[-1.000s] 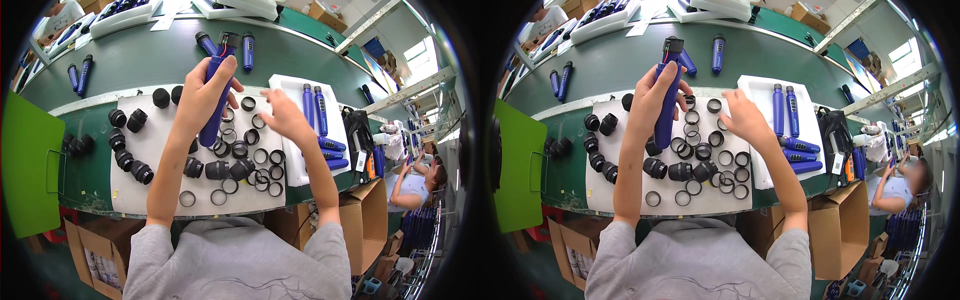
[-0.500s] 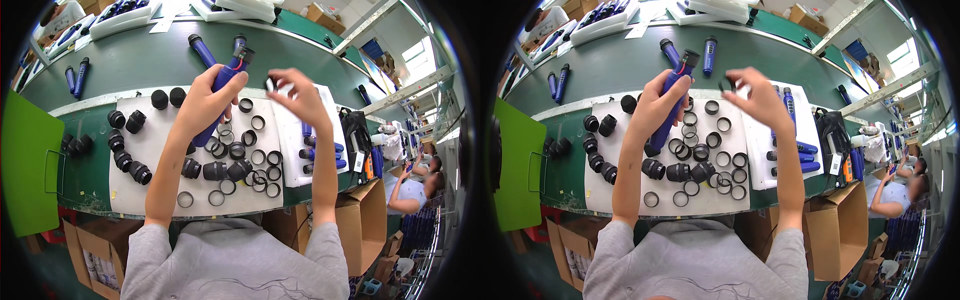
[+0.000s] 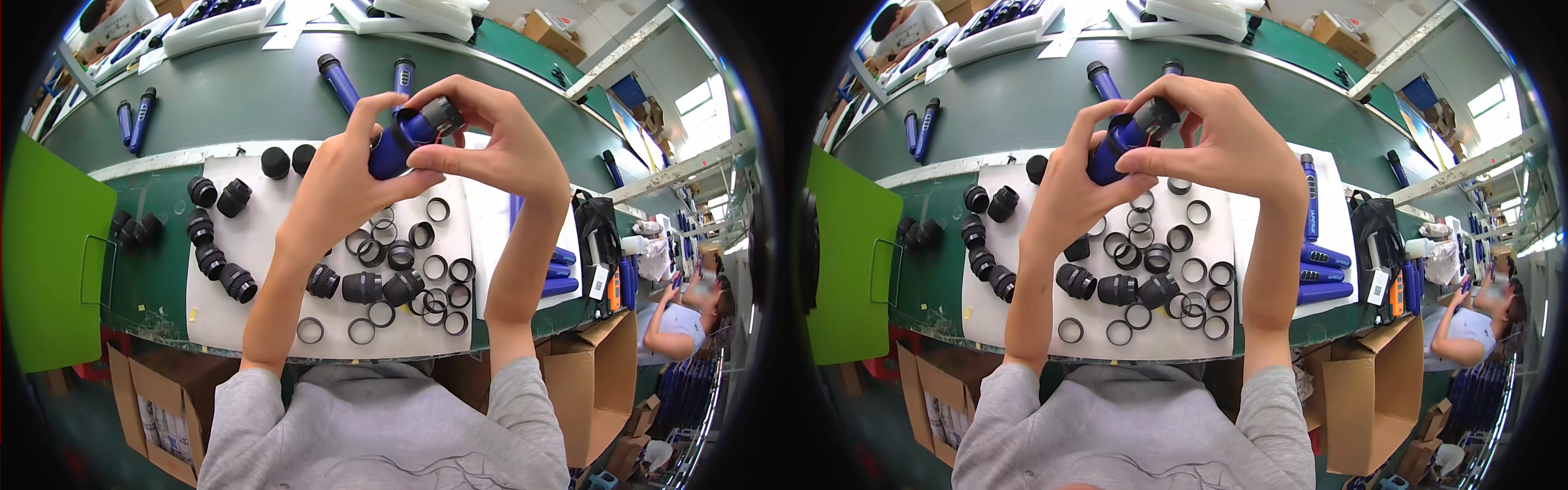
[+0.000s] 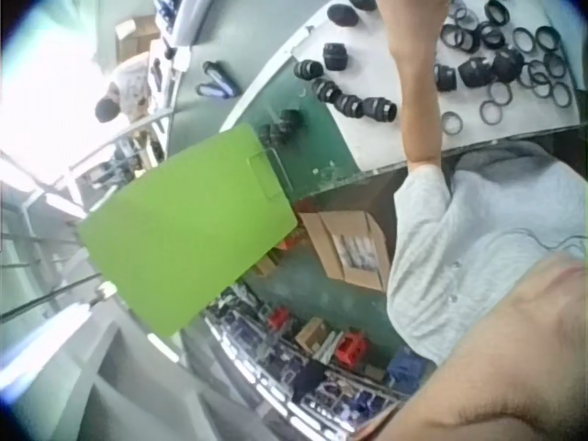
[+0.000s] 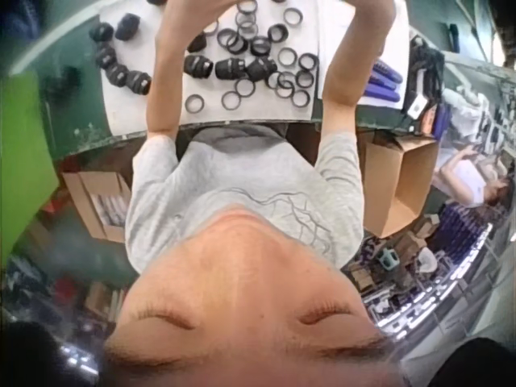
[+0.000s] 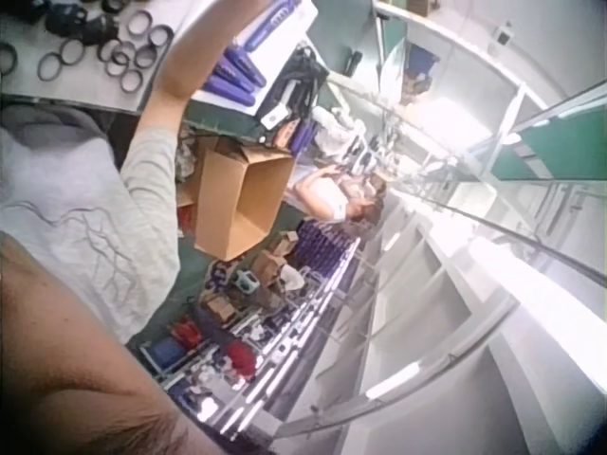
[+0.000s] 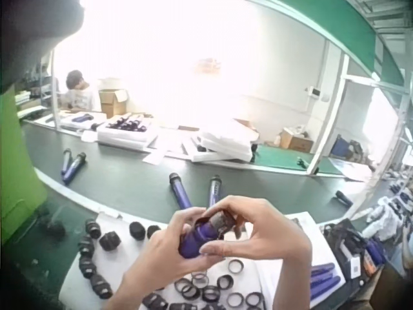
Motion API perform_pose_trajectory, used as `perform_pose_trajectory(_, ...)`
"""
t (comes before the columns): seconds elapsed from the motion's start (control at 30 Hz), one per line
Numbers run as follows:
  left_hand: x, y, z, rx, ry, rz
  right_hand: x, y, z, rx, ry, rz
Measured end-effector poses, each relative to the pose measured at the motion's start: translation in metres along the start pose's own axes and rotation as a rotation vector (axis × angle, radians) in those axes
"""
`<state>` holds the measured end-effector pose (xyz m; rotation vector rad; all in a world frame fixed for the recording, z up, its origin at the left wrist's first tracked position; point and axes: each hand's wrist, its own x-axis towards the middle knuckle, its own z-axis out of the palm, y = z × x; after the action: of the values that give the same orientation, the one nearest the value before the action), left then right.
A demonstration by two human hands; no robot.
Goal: The person assembles blue cylindrical flashlights by picking up the main body and screwing on black textured head caps. They handle the components one at a time, tightening the caps by hand and placing the finished units on the table. The workspace is organized with loose parts and completed items.
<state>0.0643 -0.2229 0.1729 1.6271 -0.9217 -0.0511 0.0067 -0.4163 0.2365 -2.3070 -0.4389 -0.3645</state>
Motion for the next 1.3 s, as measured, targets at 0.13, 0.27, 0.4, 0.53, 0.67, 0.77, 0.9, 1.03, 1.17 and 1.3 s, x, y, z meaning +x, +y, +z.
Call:
perform_pose_trajectory(0.13,0.005,-0.008,0.000,0.009,0.011,0.050,-0.009,0.014,0.007,0.113,-0.026,0.138)
perform_pose_trajectory(0.27,0.006,-0.004,-0.006,0.015,0.076,0.000,-0.008,0.019,0.012,0.282,0.049,0.010)
perform_pose_trajectory(0.4,0.005,-0.005,-0.014,-0.105,0.158,-0.076,0.001,0.012,0.033,0.202,0.082,0.258)
perform_pose_trajectory(0.53,0.005,-0.013,-0.022,-0.207,0.232,-0.095,0.008,0.017,0.086,-0.138,-0.434,0.233)
perform_pose_trajectory(0.67,0.005,-0.004,-0.025,-0.312,0.250,-0.101,-0.006,0.022,0.165,-0.170,-0.694,0.115)
perform_pose_trajectory(0.77,0.005,-0.003,-0.024,-0.308,0.227,-0.102,-0.014,0.022,0.191,-0.238,-0.619,0.151)
perform_pose_trajectory(0.9,0.003,-0.004,-0.021,-0.257,0.156,-0.092,-0.014,0.035,0.202,-0.267,-0.577,0.089)
perform_pose_trajectory(1.03,0.002,-0.011,-0.018,-0.225,0.117,-0.063,0.002,0.022,0.153,-0.212,-0.617,0.156)
perform_pose_trajectory(1.17,0.001,-0.003,-0.019,-0.204,0.138,-0.091,0.016,0.032,0.087,-0.192,-0.390,0.212)
perform_pose_trajectory(1.3,0.002,0.007,-0.020,-0.163,0.087,-0.123,0.006,0.049,0.040,-0.078,0.073,0.388)
